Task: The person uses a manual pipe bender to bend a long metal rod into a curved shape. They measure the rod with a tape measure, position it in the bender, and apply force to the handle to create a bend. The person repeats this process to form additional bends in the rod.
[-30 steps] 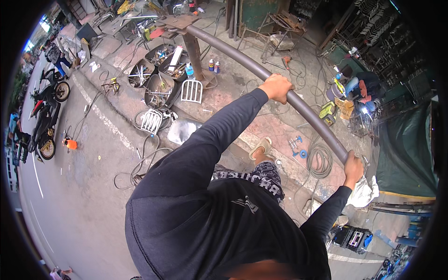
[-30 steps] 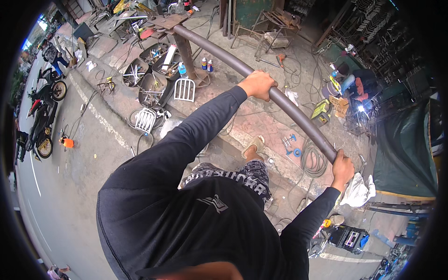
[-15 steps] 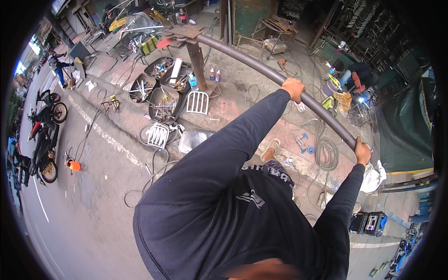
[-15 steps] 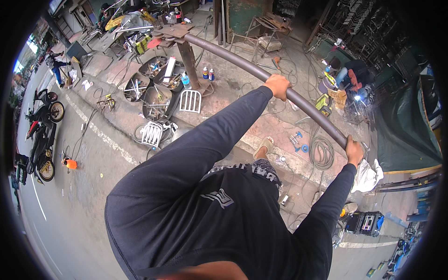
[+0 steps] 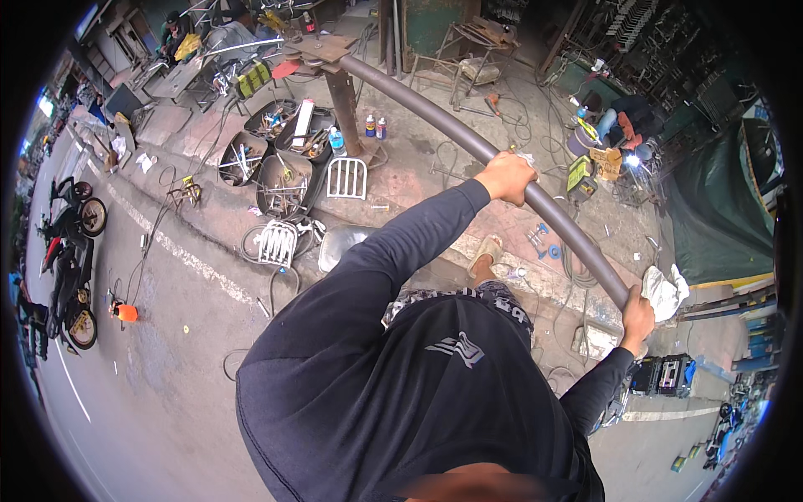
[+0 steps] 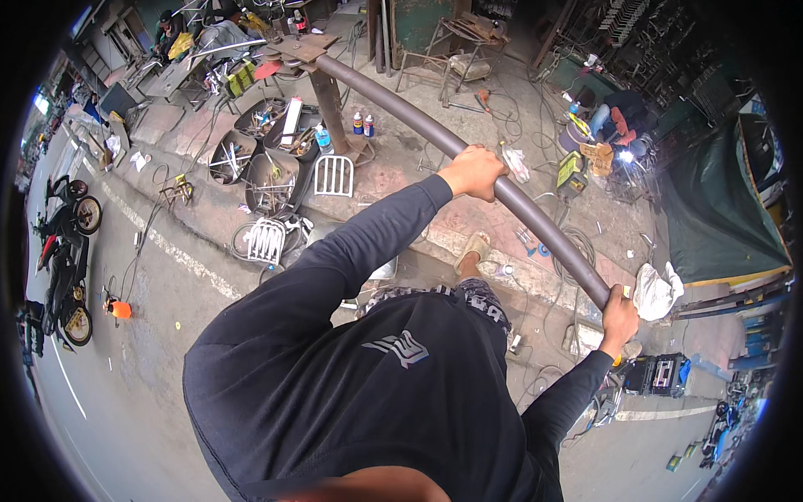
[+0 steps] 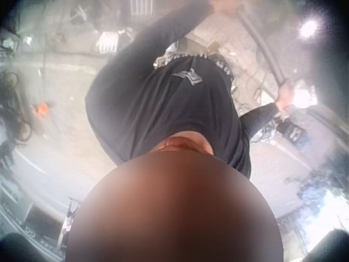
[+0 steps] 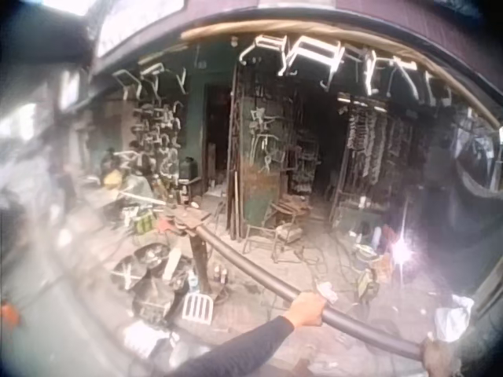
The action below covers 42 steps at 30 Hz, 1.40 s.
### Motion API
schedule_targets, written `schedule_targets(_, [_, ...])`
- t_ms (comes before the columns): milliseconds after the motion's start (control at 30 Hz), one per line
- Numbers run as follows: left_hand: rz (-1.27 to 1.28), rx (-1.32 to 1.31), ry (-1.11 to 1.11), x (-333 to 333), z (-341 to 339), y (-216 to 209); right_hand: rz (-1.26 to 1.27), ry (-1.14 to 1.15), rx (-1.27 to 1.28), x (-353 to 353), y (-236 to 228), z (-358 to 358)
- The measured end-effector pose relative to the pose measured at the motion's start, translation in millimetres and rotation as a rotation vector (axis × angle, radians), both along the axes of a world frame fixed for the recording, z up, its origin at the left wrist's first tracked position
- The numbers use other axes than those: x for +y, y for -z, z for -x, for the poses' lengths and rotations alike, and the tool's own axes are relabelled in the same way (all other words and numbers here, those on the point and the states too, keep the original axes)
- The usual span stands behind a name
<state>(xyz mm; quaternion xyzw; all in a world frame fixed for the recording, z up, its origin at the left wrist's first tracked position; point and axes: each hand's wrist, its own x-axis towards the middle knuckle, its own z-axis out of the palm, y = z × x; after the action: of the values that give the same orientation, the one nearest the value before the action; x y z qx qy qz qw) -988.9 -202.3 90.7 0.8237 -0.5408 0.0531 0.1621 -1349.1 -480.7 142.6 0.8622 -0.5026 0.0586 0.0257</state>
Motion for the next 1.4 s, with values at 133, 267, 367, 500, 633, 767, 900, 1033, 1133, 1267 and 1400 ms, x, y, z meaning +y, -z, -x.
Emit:
schedule_targets(133, [-0.004, 0.013, -0.017, -25.2, -14.4, 6.4, 0.007, -0.085, 0.001, -33.7, 7.9, -32.4])
schedule_targets(267, [0.09, -0.028, -0.083, -58.0, -30.8, 16.2, 0.034, -0.065, -0.126, -71.5, 28.7, -68.8])
schedule_targets(367, [0.116, -0.029, -0.116, -88.0, -57.9, 21.3, 0.114, -0.118, -0.17, -123.6, 42.5, -110.2])
schedule_targets(500, [0.225, -0.083, -0.141, -121.6, -92.9, 23.5, 0.381, -0.376, -0.329, -194.9, 65.6, -162.8])
schedule_targets(633, [0.264, -0.1, -0.2, -158.3, -128.5, 27.3, 0.432, -0.499, -0.444, -262.5, 83.1, -221.7])
schedule_targets(767, [0.215, -0.088, -0.287, -209.6, -187.0, 28.4, 0.424, -0.664, -0.448, -338.2, 80.5, -316.1])
schedule_targets(900, [0.159, -0.016, -0.341, -253.3, -264.1, 12.2, 0.346, -0.668, -0.31, -398.6, 62.9, -439.3])
schedule_targets(1033, [0.257, 0.014, -0.342, -278.4, -335.5, -16.2, 0.217, -0.447, -0.076, -409.2, 33.5, -574.7])
schedule_targets(1133, [0.334, 0.004, -0.339, -278.2, -372.7, -34.7, 0.02, -0.697, -0.165, -346.9, 22.8, -664.9])
schedule_targets(1267, [0.416, -0.018, -0.317, -226.3, -371.2, -31.0, -0.025, -1.091, -0.444, -192.2, 49.1, -744.2])
schedule_targets(1400, [0.356, 0.217, -0.419, -99.3, -313.7, 10.9, 0.177, -0.9, -0.493, -119.9, 71.3, -777.1])
